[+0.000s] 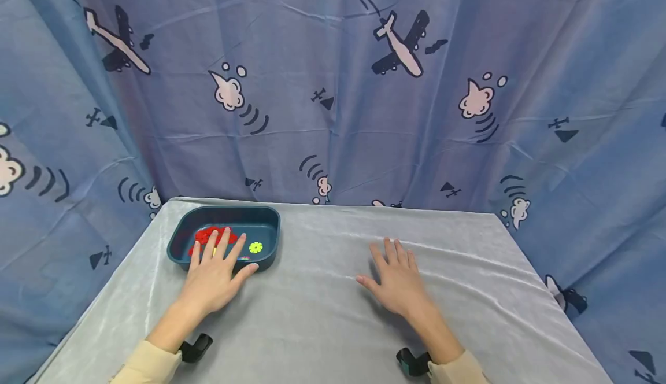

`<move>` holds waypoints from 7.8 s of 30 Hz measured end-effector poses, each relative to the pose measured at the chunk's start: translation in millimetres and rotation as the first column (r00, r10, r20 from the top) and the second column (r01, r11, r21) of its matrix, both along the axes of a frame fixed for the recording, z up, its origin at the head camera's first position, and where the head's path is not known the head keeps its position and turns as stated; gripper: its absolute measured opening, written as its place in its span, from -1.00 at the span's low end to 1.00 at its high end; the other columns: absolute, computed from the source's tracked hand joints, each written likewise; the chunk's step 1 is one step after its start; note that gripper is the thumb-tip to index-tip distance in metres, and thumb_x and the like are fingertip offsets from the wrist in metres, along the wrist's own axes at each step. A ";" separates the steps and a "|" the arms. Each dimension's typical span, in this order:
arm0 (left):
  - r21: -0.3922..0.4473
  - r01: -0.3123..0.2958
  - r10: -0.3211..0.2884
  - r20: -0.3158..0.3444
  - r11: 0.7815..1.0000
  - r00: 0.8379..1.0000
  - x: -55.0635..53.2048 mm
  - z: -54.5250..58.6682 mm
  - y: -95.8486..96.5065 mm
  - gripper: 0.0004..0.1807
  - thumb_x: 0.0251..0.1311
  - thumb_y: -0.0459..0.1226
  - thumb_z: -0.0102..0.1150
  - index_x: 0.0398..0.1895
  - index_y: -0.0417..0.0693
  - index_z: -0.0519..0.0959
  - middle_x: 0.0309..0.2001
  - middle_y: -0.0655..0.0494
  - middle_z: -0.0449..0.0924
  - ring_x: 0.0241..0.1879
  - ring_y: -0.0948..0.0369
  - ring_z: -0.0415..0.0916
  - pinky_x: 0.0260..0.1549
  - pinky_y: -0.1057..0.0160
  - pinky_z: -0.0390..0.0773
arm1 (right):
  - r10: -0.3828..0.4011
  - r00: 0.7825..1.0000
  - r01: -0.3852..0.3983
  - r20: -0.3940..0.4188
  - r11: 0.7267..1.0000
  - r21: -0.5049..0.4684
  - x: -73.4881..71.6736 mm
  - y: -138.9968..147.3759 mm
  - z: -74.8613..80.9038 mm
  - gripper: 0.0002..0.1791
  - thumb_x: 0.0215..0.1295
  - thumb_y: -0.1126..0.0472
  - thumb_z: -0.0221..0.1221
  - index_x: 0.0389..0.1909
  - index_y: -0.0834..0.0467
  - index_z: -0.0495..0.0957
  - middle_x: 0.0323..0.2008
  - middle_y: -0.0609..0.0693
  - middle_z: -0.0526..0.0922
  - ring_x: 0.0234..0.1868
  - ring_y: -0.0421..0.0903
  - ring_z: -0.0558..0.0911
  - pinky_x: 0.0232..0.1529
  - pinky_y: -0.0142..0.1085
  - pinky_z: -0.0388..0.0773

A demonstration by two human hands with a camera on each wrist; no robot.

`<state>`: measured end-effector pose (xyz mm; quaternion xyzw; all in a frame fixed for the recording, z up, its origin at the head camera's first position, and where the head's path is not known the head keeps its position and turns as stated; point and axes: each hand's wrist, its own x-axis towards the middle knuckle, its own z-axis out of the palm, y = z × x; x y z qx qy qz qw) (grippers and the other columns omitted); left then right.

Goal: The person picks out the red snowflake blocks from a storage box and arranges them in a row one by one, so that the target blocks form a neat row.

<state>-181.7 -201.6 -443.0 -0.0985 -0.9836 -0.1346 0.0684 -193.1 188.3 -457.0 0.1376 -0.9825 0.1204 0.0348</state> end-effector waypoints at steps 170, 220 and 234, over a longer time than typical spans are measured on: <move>0.644 -0.055 -0.188 0.303 0.763 0.934 -7.5 -19.4 -1.6 -0.37 0.43 -0.22 0.19 0.52 0.00 0.30 0.45 -0.20 0.31 0.00 0.12 0.63 -0.19 0.17 0.60 | 0.010 0.980 0.102 0.197 0.830 -0.549 12.6 -29.7 24.7 -0.57 0.42 0.14 0.26 0.22 0.24 0.56 0.10 0.21 0.67 0.06 0.13 0.68 0.09 0.04 0.59; 0.745 -0.061 -0.301 0.342 0.665 0.890 -15.8 -27.0 -2.5 -0.33 0.44 -0.34 0.13 0.57 -0.03 0.18 0.56 -0.23 0.03 0.08 0.00 0.60 -0.25 0.22 0.66 | 0.308 0.919 -0.188 0.248 0.892 -0.410 -64.6 -124.9 -12.2 -0.71 0.25 0.24 0.42 -0.05 0.24 0.66 -0.29 0.01 0.56 -0.31 -0.14 0.49 -0.25 -0.30 0.49; 0.719 -0.068 -0.286 0.360 0.691 0.888 -15.9 -25.8 -1.0 -0.32 0.45 -0.30 0.14 0.58 0.03 0.18 0.57 -0.19 0.05 0.15 -0.01 0.56 -0.24 0.21 0.65 | 0.287 0.928 -0.196 0.240 0.919 -0.341 -63.8 -124.3 -15.6 -0.78 0.23 0.18 0.45 -0.21 0.18 0.64 -0.32 -0.05 0.48 -0.30 -0.13 0.46 -0.21 -0.27 0.49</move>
